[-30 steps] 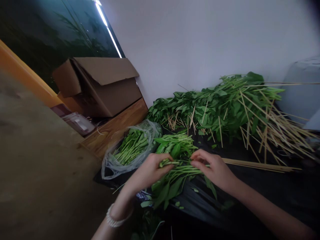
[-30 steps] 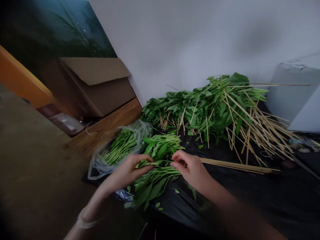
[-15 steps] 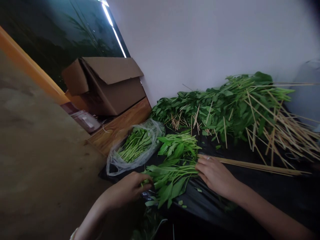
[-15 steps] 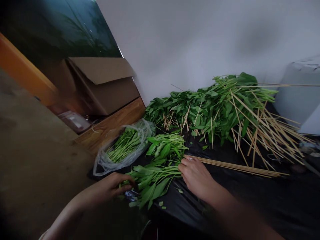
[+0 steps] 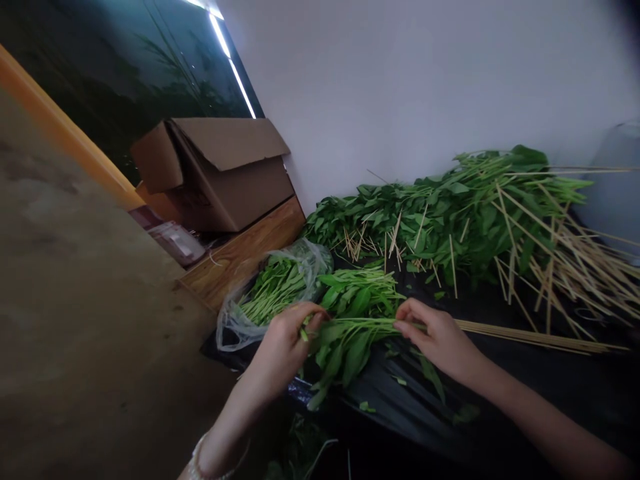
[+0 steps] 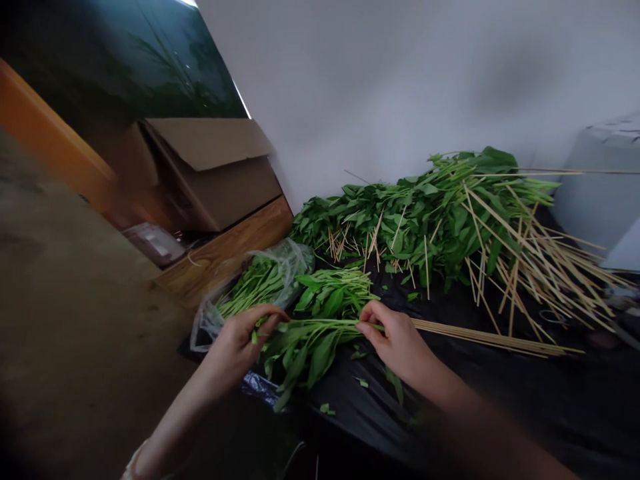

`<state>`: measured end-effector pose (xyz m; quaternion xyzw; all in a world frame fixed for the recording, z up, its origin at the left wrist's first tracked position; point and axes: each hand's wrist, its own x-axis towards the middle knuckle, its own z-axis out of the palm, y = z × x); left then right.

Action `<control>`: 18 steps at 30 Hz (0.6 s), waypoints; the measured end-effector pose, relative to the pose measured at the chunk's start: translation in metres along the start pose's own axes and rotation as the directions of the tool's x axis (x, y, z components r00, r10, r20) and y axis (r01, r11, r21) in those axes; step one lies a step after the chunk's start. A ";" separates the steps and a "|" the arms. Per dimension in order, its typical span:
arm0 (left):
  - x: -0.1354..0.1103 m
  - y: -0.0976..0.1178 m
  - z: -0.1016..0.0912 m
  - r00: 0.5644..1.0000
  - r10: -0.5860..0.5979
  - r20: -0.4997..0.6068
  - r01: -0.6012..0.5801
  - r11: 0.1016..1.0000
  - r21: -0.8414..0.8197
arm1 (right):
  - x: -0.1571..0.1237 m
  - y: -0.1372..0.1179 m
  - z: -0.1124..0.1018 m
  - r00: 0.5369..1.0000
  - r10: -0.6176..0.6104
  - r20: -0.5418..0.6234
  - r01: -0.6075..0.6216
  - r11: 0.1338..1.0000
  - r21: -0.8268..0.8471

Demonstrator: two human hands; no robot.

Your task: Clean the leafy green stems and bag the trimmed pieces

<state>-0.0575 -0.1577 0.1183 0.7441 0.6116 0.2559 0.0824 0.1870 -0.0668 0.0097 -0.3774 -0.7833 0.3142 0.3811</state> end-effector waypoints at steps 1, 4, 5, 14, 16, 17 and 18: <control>0.002 0.005 0.007 1.000 0.020 0.011 -0.020 1.000 0.004 | 0.000 -0.002 0.000 1.000 0.007 -0.004 -0.007 1.000 0.017; 0.007 0.010 0.031 0.996 0.076 0.048 -0.079 0.994 0.073 | -0.002 -0.006 0.000 1.000 0.017 0.008 -0.017 0.999 0.047; 0.008 0.010 0.039 0.995 0.086 0.045 -0.091 0.989 0.118 | -0.002 -0.006 0.000 1.000 0.017 0.012 -0.017 0.999 0.051; 0.020 -0.001 0.079 0.995 0.083 0.054 -0.098 0.900 0.426 | -0.002 -0.007 0.002 0.999 0.013 0.033 -0.016 0.996 0.082; 0.021 -0.003 0.079 0.996 0.083 0.037 -0.091 0.899 0.428 | -0.001 -0.008 0.000 0.999 0.020 0.028 -0.022 0.997 0.078; 0.022 -0.005 0.079 0.997 0.079 0.027 -0.083 0.901 0.427 | -0.001 -0.010 -0.001 1.000 0.022 0.018 -0.024 0.997 0.071; 0.022 -0.007 0.078 0.997 0.071 0.020 -0.073 0.902 0.426 | -0.001 -0.011 -0.002 1.000 0.026 0.002 -0.026 0.998 0.063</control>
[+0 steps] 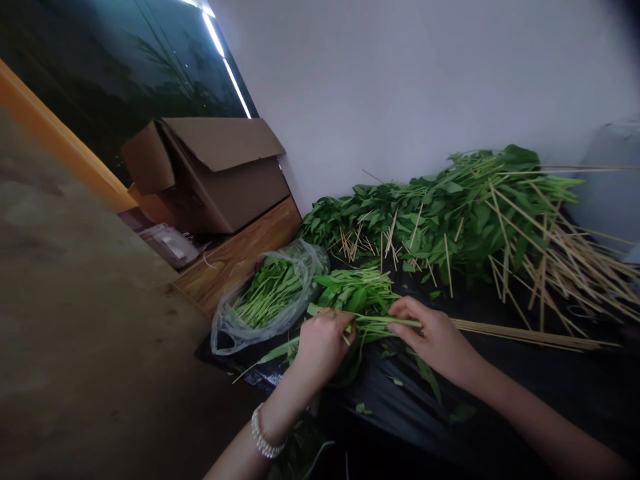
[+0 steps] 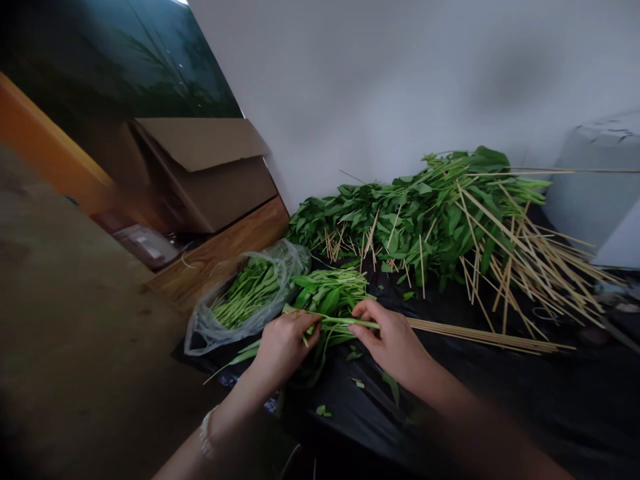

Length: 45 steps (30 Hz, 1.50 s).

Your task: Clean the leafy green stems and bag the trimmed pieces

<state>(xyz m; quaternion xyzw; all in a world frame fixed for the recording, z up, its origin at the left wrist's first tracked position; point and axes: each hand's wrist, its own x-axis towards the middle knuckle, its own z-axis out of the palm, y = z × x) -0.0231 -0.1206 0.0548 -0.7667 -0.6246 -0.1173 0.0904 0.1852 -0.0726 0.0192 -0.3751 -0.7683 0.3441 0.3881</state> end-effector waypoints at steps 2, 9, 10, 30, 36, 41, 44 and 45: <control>-0.001 -0.004 -0.001 1.000 -0.021 0.004 0.021 1.000 0.002 | 0.001 -0.002 -0.002 0.999 0.002 -0.032 -0.003 1.000 -0.014; -0.007 -0.011 -0.001 1.000 0.002 0.019 -0.002 1.000 0.022 | 0.000 -0.002 -0.001 0.997 -0.025 -0.079 0.032 0.996 0.085; -0.008 -0.011 0.000 1.000 0.016 0.017 -0.016 1.000 0.021 | 0.000 -0.001 -0.001 0.998 -0.008 -0.063 0.015 0.993 0.116; -0.014 -0.110 -0.058 0.681 -0.722 -0.122 0.036 0.200 -0.979 | 0.005 0.016 0.002 0.990 0.126 -0.070 -0.111 0.975 0.190; 0.007 -0.062 -0.046 0.908 -0.410 -0.093 0.082 0.390 -0.917 | 0.005 0.016 0.001 0.990 0.113 -0.083 -0.095 0.976 0.195; 0.019 -0.022 -0.019 0.997 -0.076 0.008 0.060 0.720 -0.691 | 0.006 0.010 -0.002 0.990 0.096 -0.102 -0.070 0.971 0.229; 0.020 -0.014 -0.010 0.996 0.059 0.072 -0.005 0.806 -0.591 | 0.006 0.006 -0.003 0.989 0.101 -0.105 -0.072 0.966 0.249; 0.020 -0.013 -0.008 0.993 0.080 0.082 -0.020 0.823 -0.567 | 0.006 0.005 -0.003 0.989 0.103 -0.104 -0.073 0.964 0.257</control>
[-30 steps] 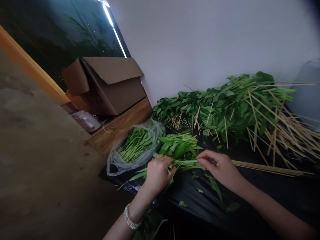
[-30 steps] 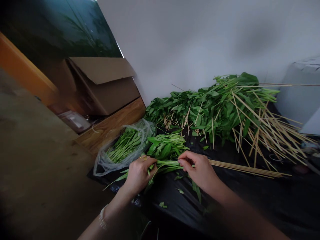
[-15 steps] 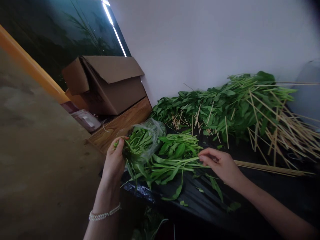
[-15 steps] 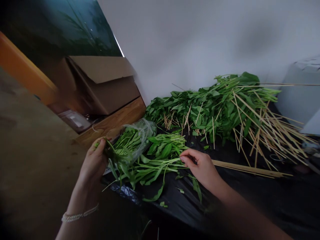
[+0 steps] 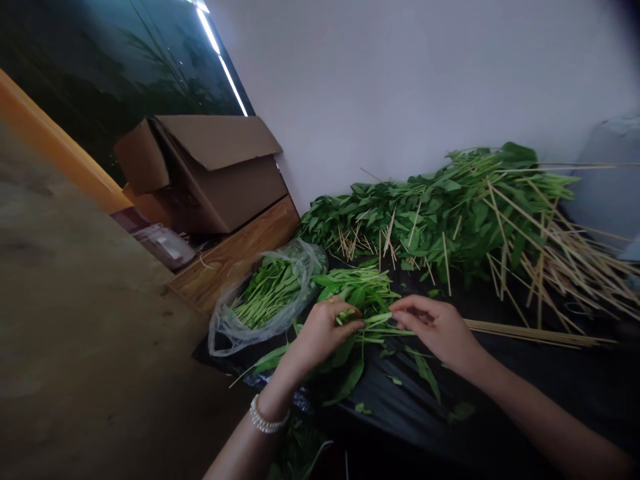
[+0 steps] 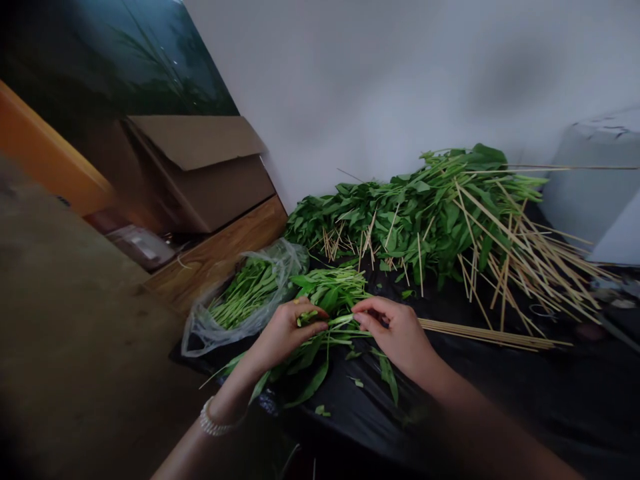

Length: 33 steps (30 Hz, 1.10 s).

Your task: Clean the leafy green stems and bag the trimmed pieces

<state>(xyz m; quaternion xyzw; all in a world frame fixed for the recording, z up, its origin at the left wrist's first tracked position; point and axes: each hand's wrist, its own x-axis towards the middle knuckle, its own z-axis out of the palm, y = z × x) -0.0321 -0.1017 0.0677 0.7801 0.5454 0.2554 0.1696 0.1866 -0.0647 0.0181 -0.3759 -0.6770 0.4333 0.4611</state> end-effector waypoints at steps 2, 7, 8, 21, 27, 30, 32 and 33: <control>0.000 -0.001 0.003 1.000 0.022 0.018 -0.023 0.999 0.040 | 0.000 -0.001 0.000 1.000 0.002 0.004 -0.002 1.000 0.012; 0.001 -0.001 0.010 0.994 0.086 0.066 -0.093 0.989 0.114 | 0.000 0.002 0.001 1.000 0.026 0.004 -0.026 0.999 0.044; 0.001 -0.001 0.012 0.994 0.091 0.066 -0.099 0.986 0.135 | 0.000 0.003 0.001 1.000 0.030 0.003 -0.030 0.998 0.046; 0.006 -0.008 0.016 0.944 -0.296 -0.147 0.254 0.935 -0.248 | -0.006 -0.002 0.006 0.992 -0.102 0.074 0.110 0.988 -0.113; 0.015 -0.024 0.021 0.904 -0.414 -0.105 0.349 0.857 -0.380 | -0.006 -0.005 0.003 0.983 -0.177 0.047 0.183 0.964 -0.194; 0.014 -0.042 0.006 0.854 -0.460 -0.245 0.389 0.875 -0.287 | -0.003 -0.004 -0.004 0.980 -0.200 -0.027 0.189 0.958 -0.214; 0.011 -0.051 -0.007 0.835 -0.457 -0.306 0.385 0.883 -0.268 | -0.001 -0.002 -0.007 0.983 -0.178 -0.048 0.167 0.969 -0.179; 0.009 -0.053 -0.014 0.842 -0.447 -0.303 0.370 0.886 -0.279 | 0.000 0.000 -0.007 0.986 -0.165 -0.037 0.158 0.976 -0.152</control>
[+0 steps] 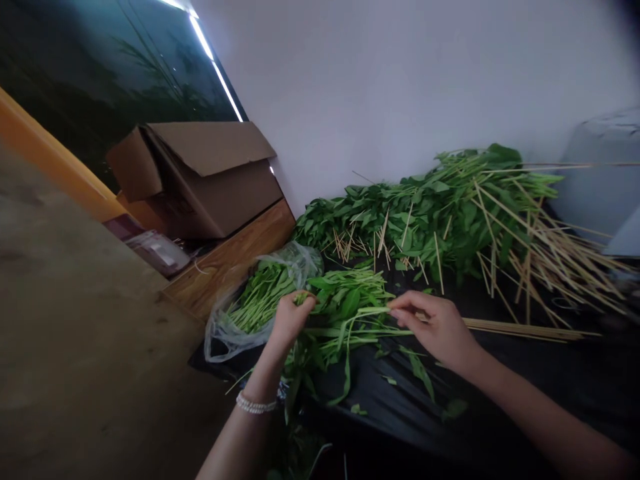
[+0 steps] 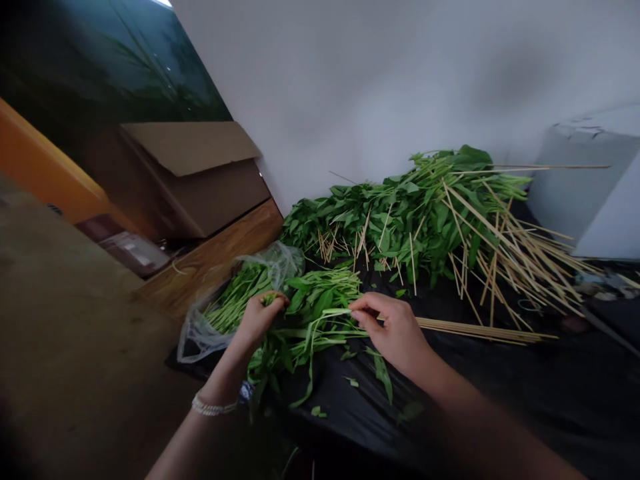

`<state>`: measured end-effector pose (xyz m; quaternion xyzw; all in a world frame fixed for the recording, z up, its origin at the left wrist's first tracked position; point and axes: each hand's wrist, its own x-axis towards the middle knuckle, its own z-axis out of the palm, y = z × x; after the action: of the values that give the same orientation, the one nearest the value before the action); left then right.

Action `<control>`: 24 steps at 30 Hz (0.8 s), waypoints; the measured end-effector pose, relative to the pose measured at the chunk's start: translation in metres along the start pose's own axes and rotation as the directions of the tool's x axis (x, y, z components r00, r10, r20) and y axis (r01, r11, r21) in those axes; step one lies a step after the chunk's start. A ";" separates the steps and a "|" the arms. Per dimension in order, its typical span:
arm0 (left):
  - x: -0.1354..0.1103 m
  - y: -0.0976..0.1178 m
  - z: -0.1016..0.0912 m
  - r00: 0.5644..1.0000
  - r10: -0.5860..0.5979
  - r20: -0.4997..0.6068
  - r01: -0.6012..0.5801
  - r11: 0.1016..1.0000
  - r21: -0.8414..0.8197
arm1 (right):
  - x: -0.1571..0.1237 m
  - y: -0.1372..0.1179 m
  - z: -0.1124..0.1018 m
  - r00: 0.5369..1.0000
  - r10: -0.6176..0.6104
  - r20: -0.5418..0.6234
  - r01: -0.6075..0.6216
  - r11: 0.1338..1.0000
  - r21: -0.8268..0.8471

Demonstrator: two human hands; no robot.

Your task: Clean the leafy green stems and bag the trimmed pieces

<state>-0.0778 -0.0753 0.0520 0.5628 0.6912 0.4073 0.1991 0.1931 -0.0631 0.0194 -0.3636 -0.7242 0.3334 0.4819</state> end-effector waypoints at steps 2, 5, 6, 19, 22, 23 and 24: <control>-0.002 0.005 -0.009 0.998 0.025 0.057 -0.023 0.999 -0.041 | 0.000 0.003 0.002 0.999 0.007 0.054 -0.009 0.999 0.044; -0.012 0.021 -0.008 0.979 0.079 0.188 -0.068 0.995 -0.066 | -0.001 0.006 0.006 0.996 0.012 0.094 -0.018 0.998 0.057; -0.015 0.028 -0.005 0.965 0.115 0.238 -0.101 0.992 -0.070 | -0.001 0.006 0.007 0.995 0.018 0.095 -0.023 0.998 0.054; -0.032 0.052 0.025 0.696 0.348 0.628 -0.527 0.842 0.118 | -0.006 0.004 0.009 0.972 -0.203 0.121 0.221 0.962 -0.161; -0.035 0.052 0.025 0.681 0.360 0.638 -0.610 0.761 0.222 | -0.011 0.008 0.012 0.927 -0.309 0.214 0.372 0.839 -0.398; -0.036 0.051 0.026 0.672 0.364 0.645 -0.640 0.724 0.258 | -0.013 0.010 0.013 0.911 -0.319 0.261 0.410 0.776 -0.480; -0.037 0.051 0.027 0.664 0.363 0.654 -0.666 0.684 0.298 | -0.014 0.011 0.014 0.896 -0.321 0.307 0.443 0.710 -0.547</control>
<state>-0.0161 -0.0991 0.0699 0.8638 0.4889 0.0695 0.1001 0.1860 -0.0715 -0.0003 -0.3062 -0.8938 0.0102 0.3276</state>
